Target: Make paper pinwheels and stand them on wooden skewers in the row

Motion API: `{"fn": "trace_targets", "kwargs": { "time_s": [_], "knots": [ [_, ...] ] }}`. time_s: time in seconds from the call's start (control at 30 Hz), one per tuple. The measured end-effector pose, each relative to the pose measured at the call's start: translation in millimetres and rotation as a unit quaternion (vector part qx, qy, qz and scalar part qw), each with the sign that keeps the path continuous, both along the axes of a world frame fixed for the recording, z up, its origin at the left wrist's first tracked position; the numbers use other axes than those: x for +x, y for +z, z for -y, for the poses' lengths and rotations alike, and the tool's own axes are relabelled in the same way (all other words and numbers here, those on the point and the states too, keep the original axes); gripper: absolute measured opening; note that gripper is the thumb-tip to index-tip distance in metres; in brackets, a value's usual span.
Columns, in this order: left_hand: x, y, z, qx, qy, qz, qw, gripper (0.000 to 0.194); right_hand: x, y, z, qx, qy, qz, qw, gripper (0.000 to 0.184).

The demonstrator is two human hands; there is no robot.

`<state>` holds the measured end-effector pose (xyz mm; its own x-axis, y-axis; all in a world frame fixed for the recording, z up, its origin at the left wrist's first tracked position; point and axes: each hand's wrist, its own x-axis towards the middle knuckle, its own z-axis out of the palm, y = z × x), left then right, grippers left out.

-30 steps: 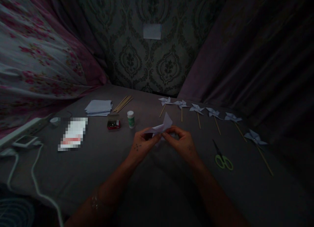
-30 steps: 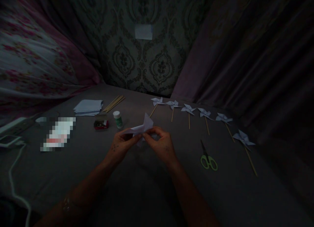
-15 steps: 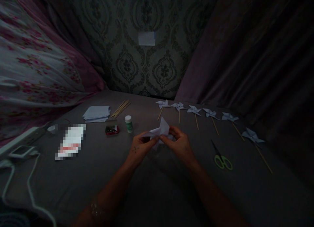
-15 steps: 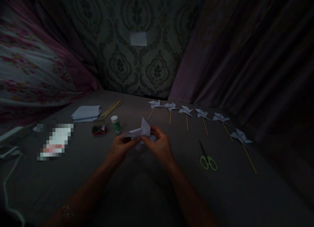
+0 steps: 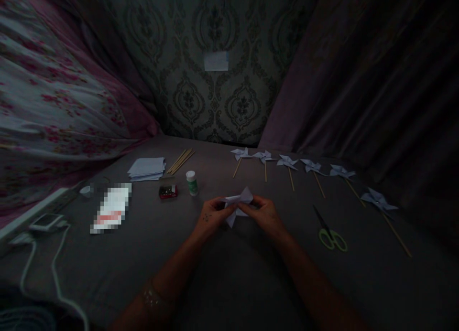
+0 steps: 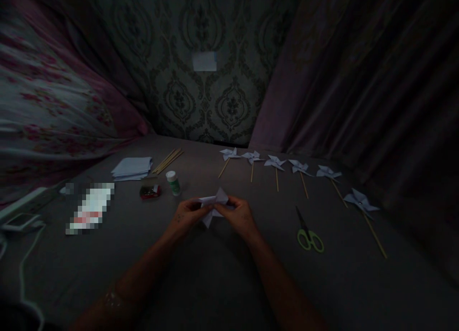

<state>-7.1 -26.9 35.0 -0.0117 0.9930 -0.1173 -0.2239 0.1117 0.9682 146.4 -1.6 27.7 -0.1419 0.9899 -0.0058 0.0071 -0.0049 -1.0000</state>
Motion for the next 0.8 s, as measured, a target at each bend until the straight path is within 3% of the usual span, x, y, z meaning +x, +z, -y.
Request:
{"fn": "trace_targets", "kwargs": {
  "time_s": [0.2, 0.5, 0.8],
  "knots": [
    [-1, -9.5, -4, -0.024, -0.01, -0.004, 1.0, 0.038, 1, -15.4, -2, -0.038, -0.007, -0.014, 0.999, 0.037],
    [-2, -16.0, -9, -0.041, -0.022, -0.039, 0.998, 0.032, -1, -23.1, -2, -0.075, -0.024, -0.028, 0.996, 0.036],
    [-4, -19.7, -10, -0.037, -0.032, -0.068, 0.996, 0.03, 2, -33.5, -5, -0.056, -0.021, -0.024, 0.998, 0.031]
  ]
}}
